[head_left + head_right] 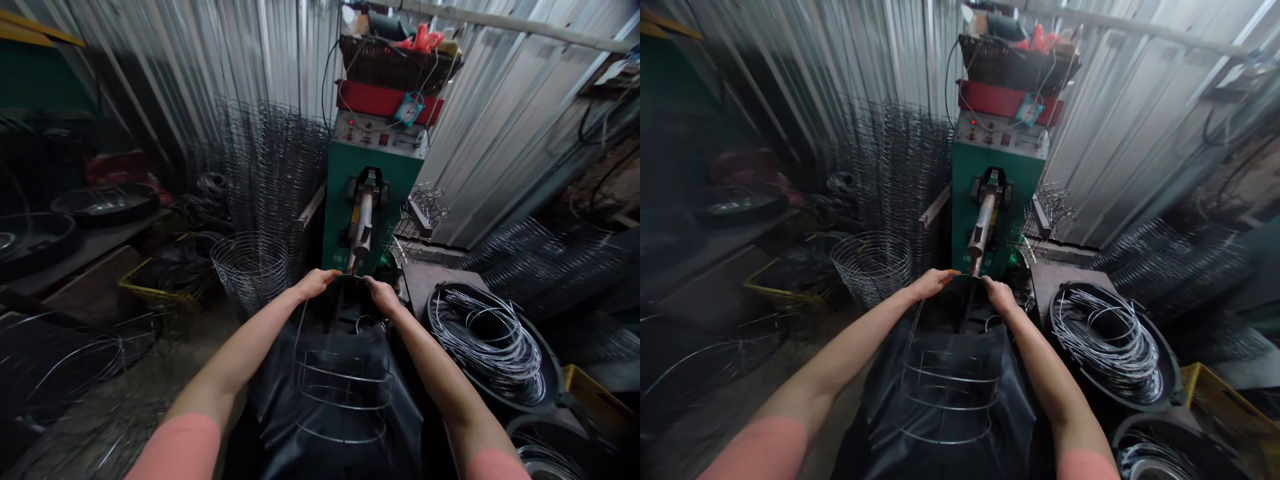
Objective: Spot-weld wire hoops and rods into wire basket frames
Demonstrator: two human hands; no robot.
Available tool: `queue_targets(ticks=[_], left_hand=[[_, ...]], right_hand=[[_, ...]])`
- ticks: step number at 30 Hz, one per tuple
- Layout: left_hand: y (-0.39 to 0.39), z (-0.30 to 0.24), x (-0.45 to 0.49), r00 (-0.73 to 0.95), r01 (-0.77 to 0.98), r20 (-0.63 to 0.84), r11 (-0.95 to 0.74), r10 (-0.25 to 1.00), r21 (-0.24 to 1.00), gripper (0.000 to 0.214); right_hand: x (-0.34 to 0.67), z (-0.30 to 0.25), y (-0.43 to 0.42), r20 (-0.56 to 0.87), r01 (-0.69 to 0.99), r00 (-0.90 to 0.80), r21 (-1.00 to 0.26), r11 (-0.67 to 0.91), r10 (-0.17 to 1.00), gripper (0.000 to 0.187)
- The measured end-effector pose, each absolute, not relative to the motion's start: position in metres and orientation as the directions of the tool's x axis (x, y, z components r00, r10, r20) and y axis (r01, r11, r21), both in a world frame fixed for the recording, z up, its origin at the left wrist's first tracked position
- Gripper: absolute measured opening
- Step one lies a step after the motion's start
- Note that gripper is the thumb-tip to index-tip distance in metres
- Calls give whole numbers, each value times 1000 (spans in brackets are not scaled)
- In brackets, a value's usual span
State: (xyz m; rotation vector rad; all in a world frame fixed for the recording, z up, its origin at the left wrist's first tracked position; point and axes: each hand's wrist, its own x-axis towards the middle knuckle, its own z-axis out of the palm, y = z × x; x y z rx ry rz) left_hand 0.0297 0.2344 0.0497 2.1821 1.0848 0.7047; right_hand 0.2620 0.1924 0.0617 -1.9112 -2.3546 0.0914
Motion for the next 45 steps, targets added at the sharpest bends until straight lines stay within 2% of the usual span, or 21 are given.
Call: queue_targets(ticks=[6, 10, 15, 20, 32, 38, 45], left_hand=[[240, 57, 36, 531, 505, 158, -461, 832, 729, 37], [248, 64, 38, 548, 526, 151, -479, 823, 703, 36], [253, 67, 38, 548, 583, 145, -500, 824, 640, 35], [242, 61, 36, 588, 555, 171, -548, 791, 626, 37], [240, 60, 41, 563, 547, 153, -505, 812, 668, 38], [238, 63, 40, 574, 527, 182, -530, 799, 664, 36], [243, 70, 43, 557, 541, 98, -449, 825, 711, 30]], right_hand=[[277, 50, 204, 129, 910, -203, -342, 236, 971, 32], [279, 50, 213, 159, 870, -216, -417, 264, 963, 30], [275, 51, 213, 175, 857, -204, -444, 262, 963, 29], [277, 48, 202, 162, 843, -210, -469, 263, 964, 29], [277, 52, 201, 117, 859, -205, -455, 235, 972, 29], [279, 43, 200, 175, 838, -215, -472, 274, 961, 29], [279, 57, 202, 87, 827, -211, -515, 225, 974, 27]])
